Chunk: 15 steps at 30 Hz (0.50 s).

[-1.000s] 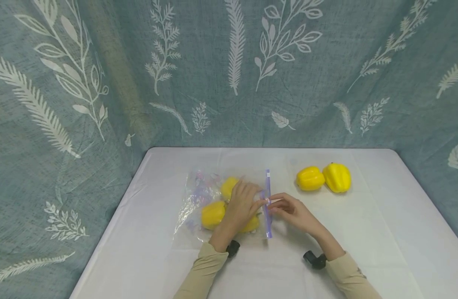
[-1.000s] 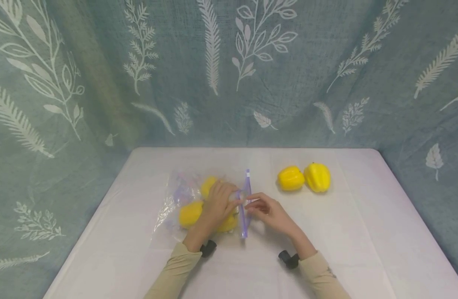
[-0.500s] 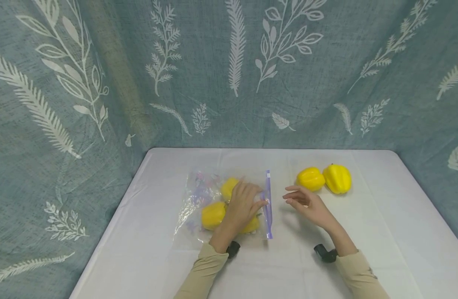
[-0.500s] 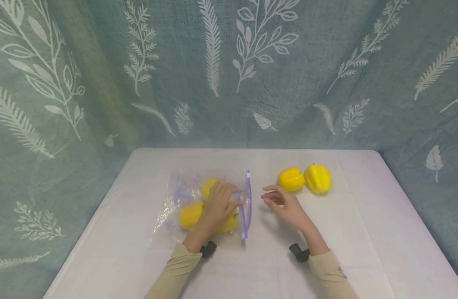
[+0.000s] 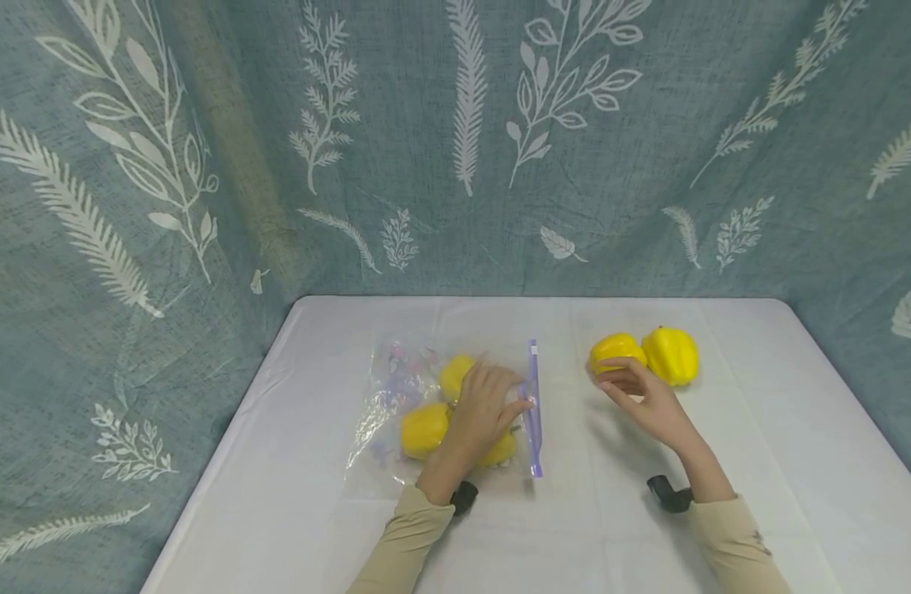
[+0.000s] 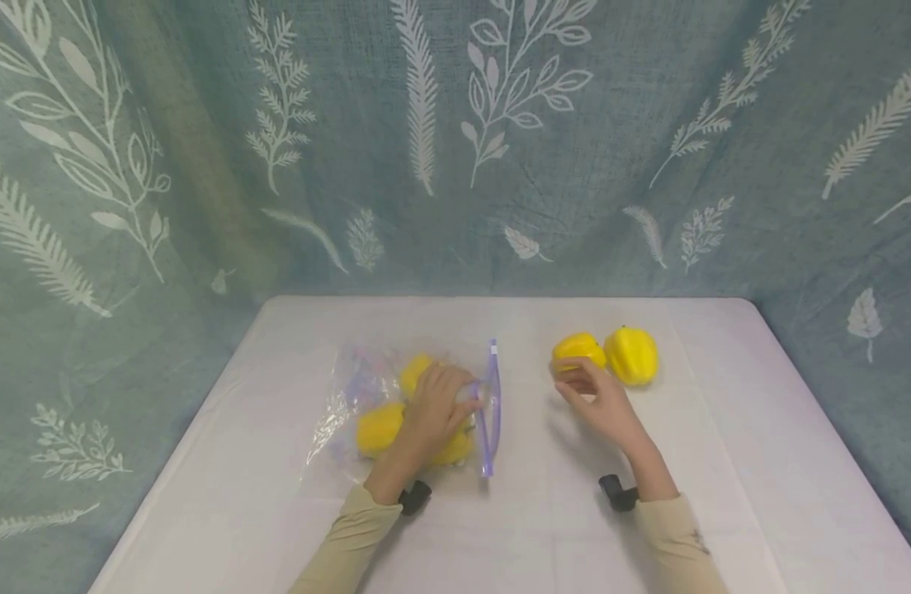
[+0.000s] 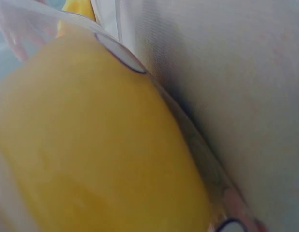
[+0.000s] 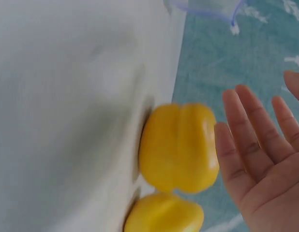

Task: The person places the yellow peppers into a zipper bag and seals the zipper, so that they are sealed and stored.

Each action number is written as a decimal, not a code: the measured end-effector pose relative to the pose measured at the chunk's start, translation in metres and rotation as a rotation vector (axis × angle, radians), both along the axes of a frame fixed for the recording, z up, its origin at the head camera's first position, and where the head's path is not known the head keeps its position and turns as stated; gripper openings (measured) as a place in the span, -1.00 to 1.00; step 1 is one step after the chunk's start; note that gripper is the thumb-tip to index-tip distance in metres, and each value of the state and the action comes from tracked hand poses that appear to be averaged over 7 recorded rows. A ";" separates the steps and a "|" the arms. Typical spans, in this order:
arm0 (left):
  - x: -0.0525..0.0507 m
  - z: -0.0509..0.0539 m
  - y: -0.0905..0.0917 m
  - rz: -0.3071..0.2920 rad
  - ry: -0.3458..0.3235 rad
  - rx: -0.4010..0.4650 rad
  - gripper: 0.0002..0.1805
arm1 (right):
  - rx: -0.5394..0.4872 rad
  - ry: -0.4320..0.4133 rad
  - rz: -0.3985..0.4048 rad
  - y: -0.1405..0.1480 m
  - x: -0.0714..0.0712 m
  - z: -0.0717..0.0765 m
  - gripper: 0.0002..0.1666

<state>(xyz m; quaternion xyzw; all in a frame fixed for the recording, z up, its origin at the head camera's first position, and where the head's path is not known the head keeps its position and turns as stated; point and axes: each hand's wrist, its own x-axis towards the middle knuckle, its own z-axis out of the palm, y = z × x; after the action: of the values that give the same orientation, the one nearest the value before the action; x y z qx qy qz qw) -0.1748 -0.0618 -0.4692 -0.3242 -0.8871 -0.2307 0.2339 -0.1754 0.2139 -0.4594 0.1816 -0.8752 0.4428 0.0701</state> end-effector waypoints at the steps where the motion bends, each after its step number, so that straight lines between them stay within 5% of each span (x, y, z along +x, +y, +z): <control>1: 0.000 0.000 0.000 0.000 0.002 0.000 -0.56 | 0.010 0.010 -0.016 0.003 -0.001 -0.001 -0.59; 10: 0.000 -0.003 0.001 0.005 0.024 -0.008 -0.39 | 0.030 0.092 -0.158 0.026 -0.004 -0.004 -0.57; 15: 0.000 -0.003 0.000 0.006 0.025 -0.002 -0.54 | 0.040 0.134 -0.269 0.033 -0.005 -0.004 -0.54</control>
<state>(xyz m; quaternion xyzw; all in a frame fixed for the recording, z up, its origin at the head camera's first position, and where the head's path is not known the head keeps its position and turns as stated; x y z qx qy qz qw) -0.1749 -0.0614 -0.4724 -0.3245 -0.8854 -0.2248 0.2453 -0.1807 0.2469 -0.4635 0.0933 -0.8936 0.3989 0.1832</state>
